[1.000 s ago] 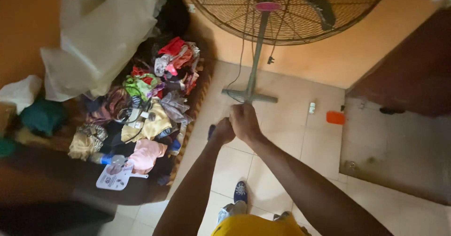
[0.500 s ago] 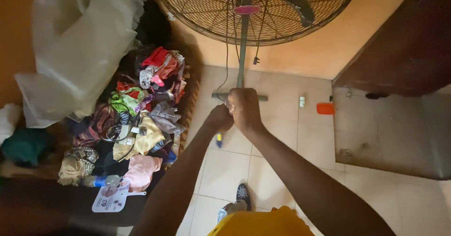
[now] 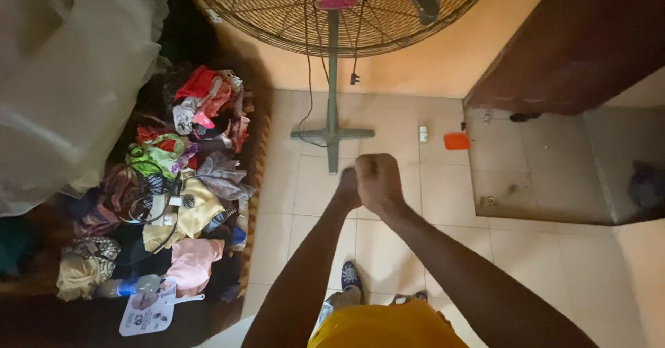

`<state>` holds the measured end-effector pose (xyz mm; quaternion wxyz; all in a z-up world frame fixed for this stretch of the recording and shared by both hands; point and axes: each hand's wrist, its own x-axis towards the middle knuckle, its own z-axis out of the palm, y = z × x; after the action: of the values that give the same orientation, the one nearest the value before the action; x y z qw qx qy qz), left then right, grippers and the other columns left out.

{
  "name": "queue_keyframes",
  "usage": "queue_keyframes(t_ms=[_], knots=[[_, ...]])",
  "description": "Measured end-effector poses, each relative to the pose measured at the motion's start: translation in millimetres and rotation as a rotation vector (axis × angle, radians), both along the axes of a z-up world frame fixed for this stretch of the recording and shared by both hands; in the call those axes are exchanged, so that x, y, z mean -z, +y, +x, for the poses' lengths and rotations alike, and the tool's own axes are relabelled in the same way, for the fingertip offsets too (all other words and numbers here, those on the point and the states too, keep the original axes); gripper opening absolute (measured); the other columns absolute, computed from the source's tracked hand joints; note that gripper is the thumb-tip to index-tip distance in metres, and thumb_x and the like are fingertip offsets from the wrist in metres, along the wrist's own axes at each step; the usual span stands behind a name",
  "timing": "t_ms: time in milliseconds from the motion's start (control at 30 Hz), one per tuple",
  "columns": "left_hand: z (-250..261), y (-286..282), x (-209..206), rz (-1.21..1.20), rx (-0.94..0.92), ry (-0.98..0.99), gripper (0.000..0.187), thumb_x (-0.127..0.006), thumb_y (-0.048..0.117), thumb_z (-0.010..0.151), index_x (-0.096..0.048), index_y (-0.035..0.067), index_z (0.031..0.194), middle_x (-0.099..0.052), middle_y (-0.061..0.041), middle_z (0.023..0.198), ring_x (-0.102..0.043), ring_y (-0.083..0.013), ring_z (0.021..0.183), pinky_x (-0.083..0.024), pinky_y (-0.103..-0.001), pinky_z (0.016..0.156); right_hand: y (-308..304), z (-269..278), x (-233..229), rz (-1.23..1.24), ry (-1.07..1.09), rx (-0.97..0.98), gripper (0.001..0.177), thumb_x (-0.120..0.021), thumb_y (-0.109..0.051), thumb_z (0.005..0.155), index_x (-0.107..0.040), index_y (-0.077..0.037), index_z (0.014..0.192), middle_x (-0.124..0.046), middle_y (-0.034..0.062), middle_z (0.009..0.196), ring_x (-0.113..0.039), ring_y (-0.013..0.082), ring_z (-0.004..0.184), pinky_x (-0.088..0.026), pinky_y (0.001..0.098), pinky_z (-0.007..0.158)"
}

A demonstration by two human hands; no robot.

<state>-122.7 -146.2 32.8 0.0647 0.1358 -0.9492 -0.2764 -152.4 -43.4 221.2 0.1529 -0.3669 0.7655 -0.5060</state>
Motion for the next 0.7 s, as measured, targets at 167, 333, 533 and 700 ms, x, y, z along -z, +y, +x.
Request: queue_keyframes(t_ms=[167,333,533,700], knots=[[-1.5,23.5,-127.8,0.630,-0.129,-0.302,0.027,-0.066,0.027,0.086,-0.065,0.000,0.089,-0.074,-0.022,0.083,-0.074,-0.0377,0.076,-0.062,-0.053,0.073,14.7,-16.7,-29.1,-0.095,-0.047,-0.001,0.031,-0.046,-0.016,0.088,-0.043,-0.004,0.059,-0.039,0.0073,0.054,-0.037,0.0156,0.050,-0.037,0.0383,0.049],[-22.2,28.0,-124.1,0.415,-0.133,-0.055,0.024,-0.065,0.024,0.083,-0.072,0.002,0.093,-0.073,-0.022,0.093,-0.070,-0.0405,0.089,-0.057,-0.051,0.081,42.3,-35.8,-48.1,-0.366,-0.293,-0.041,0.032,-0.045,-0.010,0.089,-0.037,-0.005,0.058,-0.038,0.0047,0.056,-0.033,0.0137,0.055,-0.031,0.0350,0.051],[-15.2,41.6,-138.1,0.203,-0.112,-0.143,0.019,-0.060,0.019,0.084,-0.075,0.009,0.089,-0.075,-0.018,0.093,-0.070,-0.0401,0.093,-0.054,-0.051,0.085,69.1,-58.4,-33.7,-0.676,-0.596,-0.107,0.034,-0.045,-0.007,0.090,-0.035,-0.006,0.058,-0.036,0.0037,0.055,-0.035,0.0160,0.053,-0.037,0.0353,0.058],[-23.2,54.5,-82.4,0.104,-0.098,-0.222,0.016,-0.062,0.017,0.080,-0.075,0.010,0.086,-0.074,-0.017,0.092,-0.071,-0.0385,0.092,-0.056,-0.051,0.083,74.0,-79.4,-9.8,-0.599,-0.876,-0.077,0.028,-0.047,-0.007,0.087,-0.043,-0.004,0.059,-0.035,0.0041,0.053,-0.038,0.0189,0.051,-0.040,0.0374,0.060]])
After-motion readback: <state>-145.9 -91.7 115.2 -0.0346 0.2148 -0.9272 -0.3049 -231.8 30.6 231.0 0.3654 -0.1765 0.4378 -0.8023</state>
